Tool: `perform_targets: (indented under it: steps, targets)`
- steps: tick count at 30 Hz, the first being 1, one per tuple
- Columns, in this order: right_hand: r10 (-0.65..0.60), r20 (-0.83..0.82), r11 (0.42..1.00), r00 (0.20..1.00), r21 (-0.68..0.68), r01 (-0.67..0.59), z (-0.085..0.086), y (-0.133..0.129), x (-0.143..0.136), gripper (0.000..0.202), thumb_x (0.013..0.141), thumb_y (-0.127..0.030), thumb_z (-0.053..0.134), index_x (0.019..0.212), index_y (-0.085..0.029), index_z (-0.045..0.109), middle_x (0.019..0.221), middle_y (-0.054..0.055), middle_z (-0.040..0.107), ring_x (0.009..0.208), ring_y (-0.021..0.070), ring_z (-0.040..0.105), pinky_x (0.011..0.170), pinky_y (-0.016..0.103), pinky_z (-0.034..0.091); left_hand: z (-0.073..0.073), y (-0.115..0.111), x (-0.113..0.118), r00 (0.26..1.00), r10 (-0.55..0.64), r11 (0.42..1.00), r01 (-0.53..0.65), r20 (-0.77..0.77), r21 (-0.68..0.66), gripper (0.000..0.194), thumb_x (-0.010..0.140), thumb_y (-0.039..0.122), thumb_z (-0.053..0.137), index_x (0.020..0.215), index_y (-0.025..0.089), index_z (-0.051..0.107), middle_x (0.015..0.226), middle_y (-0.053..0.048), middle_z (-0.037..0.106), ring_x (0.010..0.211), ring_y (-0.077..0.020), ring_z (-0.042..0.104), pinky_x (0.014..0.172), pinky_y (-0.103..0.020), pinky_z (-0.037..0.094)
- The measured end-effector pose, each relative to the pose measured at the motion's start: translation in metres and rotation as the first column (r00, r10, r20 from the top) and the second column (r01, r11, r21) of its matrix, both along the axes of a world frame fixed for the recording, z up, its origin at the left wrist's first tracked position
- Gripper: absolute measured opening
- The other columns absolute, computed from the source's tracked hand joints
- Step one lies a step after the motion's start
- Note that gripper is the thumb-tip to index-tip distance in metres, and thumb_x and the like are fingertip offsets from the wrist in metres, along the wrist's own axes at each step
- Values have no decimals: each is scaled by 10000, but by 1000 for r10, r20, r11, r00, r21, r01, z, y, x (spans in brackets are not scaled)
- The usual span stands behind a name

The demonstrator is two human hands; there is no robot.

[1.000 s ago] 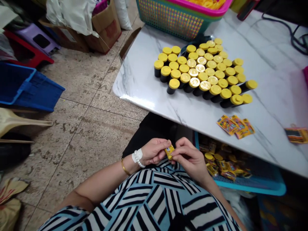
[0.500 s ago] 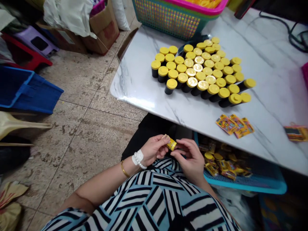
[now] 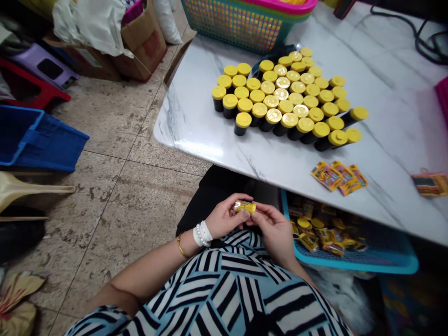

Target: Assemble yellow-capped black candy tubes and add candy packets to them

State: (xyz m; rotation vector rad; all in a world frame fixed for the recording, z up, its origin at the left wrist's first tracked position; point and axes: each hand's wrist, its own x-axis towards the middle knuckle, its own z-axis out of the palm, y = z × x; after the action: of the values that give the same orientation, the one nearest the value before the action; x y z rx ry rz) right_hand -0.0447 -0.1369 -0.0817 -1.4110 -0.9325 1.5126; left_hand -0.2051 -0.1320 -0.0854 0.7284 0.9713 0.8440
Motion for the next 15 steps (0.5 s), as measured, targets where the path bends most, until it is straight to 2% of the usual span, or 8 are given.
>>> perform_targets:
  steps: [3,5,7,10,13,15]
  targets:
    - [19,148,969,989,240,-55,-1,-3,2,279,747,-248,779,1020,-206,738,1027,72,667,741,140,680,656,292,627,2,0,-4,999,43,995,-41,20,-90,525,825,593,613,1104,152,546,648,34,571,459,-67,475,439,-184,332]
    - [30,188,952,982,295,-86,-2,-5,1,261,729,-206,786,988,-215,754,1046,64,629,756,134,675,651,273,623,1,0,-7,999,32,995,-30,13,-95,464,812,545,662,1020,141,566,665,37,555,476,-50,453,454,-177,328]
    - [26,125,971,992,232,-54,-5,-6,-2,256,701,-208,807,952,-206,757,959,40,633,705,126,676,644,277,626,-2,0,-10,1000,2,999,-2,-5,-52,420,799,481,705,998,134,578,705,34,551,513,-45,456,484,-175,350]
    - [-10,-32,1000,999,22,10,-14,-5,-5,277,655,-246,845,905,-182,744,823,15,670,628,130,680,626,292,628,-12,-1,-10,999,4,1000,-5,-34,-7,395,807,458,706,997,135,580,706,38,541,527,-45,459,501,-173,362]
    - [32,-193,986,981,-153,-62,-22,-3,1,318,665,-258,846,955,-183,739,743,8,692,596,133,683,585,274,619,-20,-1,-6,998,-38,997,41,55,-64,420,801,492,700,973,132,568,642,40,552,481,-45,452,468,-166,341]
    - [70,-301,977,951,-173,-127,-24,-3,8,340,679,-264,837,1000,-205,743,768,3,686,583,124,673,535,251,609,-21,-1,-2,984,-79,984,103,159,-149,438,798,522,692,937,128,561,595,33,562,433,-43,432,426,-161,302]
